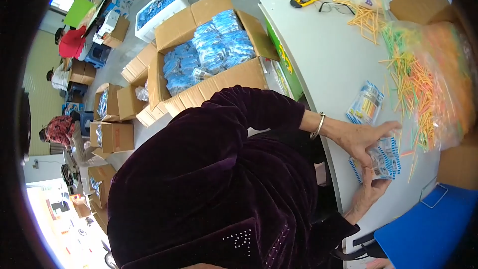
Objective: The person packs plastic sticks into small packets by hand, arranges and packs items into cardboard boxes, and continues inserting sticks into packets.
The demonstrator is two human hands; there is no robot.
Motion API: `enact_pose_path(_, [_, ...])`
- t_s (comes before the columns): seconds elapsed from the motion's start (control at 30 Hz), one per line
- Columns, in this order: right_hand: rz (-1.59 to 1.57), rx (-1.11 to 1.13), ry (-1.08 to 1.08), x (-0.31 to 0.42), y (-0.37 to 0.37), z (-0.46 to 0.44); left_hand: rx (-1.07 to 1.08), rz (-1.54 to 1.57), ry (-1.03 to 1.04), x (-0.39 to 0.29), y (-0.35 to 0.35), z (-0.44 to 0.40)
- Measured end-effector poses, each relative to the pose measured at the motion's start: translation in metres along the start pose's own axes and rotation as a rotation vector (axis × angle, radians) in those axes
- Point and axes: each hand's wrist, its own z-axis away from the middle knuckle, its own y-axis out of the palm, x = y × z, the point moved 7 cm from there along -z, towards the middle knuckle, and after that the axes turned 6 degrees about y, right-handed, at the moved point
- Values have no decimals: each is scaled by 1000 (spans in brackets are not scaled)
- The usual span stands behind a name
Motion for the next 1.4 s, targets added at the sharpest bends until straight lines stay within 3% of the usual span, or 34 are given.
enact_pose_path(0.03, [12, 9, -30, 0, -1, 0, 73, 270, -203, 10, 8, 6])
enact_pose_path(0.13, [193, 47, 62, 7, 6, 9, 142, 371, -216, 28, 22, 4])
enact_pose_path(0.2, [225, 37, 53, 12, 14, 13, 165, 268, -199, 36, 25, 4])
enact_pose_path(0.27, [256, 14, 39, 13, 14, 12, 110, -86, 97, 35, 28, -2])
enact_pose_path(0.4, [467, 145, 4, -3, 0, 7, 59, -187, 98, 17, 26, 4])
enact_pose_path(0.43, [645, 122, 16, 6, 2, 8, 30, -200, 126, 12, 26, 6])
enact_pose_path(0.47, [574, 190, 40, -16, -12, 1, -4, -214, 167, 12, 28, 8])
enact_pose_path(0.5, [527, 102, -7, -19, -16, -2, -40, -232, 206, 11, 27, 9])
enact_pose_path(0.57, [458, 16, -60, -8, -6, 1, -30, -218, 63, 4, 26, 10])
enact_pose_path(0.63, [441, -5, -72, 13, 5, -3, -54, -237, 72, -4, 20, 11])
enact_pose_path(0.73, [358, 107, -72, 41, 32, -18, -154, -63, -72, -3, -6, 12])
enact_pose_path(0.8, [419, 306, -255, 67, 56, -30, -198, 10, -139, -2, -29, 11])
enact_pose_path(0.83, [419, 298, -260, 67, 57, -41, -284, 105, -157, -3, -46, 10])
enact_pose_path(0.93, [247, 220, -88, 41, 54, -77, -397, 205, -250, 8, -79, 15])
enact_pose_path(1.0, [407, 126, 177, 14, 54, -94, -479, 230, -317, 20, -86, 19])
enact_pose_path(1.03, [408, 126, 171, 16, 59, -94, -478, 228, -311, 22, -86, 16])
enact_pose_path(1.1, [405, 116, 138, 19, 71, -90, -456, -254, -242, 14, -91, 13])
enact_pose_path(1.23, [260, 129, 69, 12, 81, -89, -501, -483, -121, 26, -83, 10])
enact_pose_path(1.3, [17, 153, -54, 17, 79, -82, -501, -650, -162, 18, -76, 17])
enact_pose_path(1.37, [-38, 108, -3, 19, 77, -71, -554, -870, 75, 33, -65, 25])
enact_pose_path(1.4, [-82, 106, -24, 15, 74, -70, -532, -790, -6, 26, -64, 24])
